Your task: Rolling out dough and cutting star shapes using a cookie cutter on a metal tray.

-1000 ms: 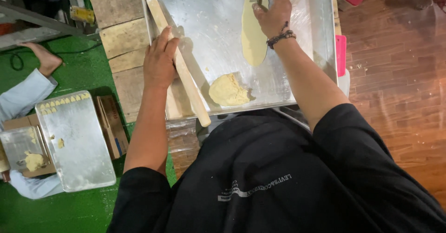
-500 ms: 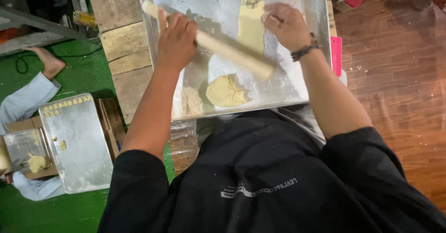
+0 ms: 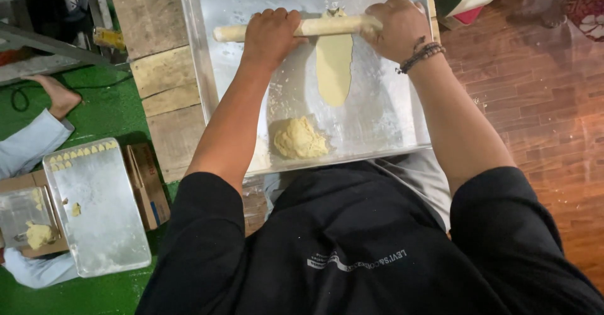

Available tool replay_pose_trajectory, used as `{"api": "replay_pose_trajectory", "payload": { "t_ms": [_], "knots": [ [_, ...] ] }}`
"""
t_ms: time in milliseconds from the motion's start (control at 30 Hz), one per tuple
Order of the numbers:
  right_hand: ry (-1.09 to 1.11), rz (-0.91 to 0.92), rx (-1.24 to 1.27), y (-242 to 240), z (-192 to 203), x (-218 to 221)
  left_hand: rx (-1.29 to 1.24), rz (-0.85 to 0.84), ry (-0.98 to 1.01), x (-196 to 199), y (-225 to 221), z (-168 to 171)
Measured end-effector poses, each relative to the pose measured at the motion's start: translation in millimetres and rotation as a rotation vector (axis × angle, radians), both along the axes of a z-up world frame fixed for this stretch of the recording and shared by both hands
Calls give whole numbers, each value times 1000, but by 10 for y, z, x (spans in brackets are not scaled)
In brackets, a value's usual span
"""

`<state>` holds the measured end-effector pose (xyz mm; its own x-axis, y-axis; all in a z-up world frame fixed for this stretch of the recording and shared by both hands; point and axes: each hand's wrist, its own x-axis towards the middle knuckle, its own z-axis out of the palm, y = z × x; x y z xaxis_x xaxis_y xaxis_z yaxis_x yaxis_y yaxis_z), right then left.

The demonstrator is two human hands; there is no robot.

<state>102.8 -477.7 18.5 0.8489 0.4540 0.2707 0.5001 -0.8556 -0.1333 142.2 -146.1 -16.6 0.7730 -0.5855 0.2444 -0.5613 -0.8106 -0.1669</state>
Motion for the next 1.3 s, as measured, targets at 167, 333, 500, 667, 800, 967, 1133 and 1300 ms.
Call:
{"api": "replay_pose_trajectory", "payload": {
  "t_ms": [167, 333, 500, 667, 800, 967, 1133, 1300],
  "knots": [
    [-60, -87, 40, 72, -33, 147, -72, 10, 68, 154, -90, -32],
    [13, -277, 22, 203, 27, 182, -79, 24, 149, 217, -144, -141],
    [146, -384, -13, 298, 44, 183, -55, 54, 180, 222, -167, -135],
    [-6, -360, 38, 285, -9, 291, -199, 70, 126, 61, -273, 292],
    [231, -397, -29, 360, 170, 409, -297, 199, 161, 100, -378, 230],
    [183, -383, 24, 337, 95, 465, -294, 185, 15, 189, -379, 17],
    [199, -383, -7, 349, 57, 235, -284, 198, 86, -80, -361, 93],
    [154, -384, -19, 330, -3, 227, -300, 191, 50, -162, -376, 130]
  ]
}}
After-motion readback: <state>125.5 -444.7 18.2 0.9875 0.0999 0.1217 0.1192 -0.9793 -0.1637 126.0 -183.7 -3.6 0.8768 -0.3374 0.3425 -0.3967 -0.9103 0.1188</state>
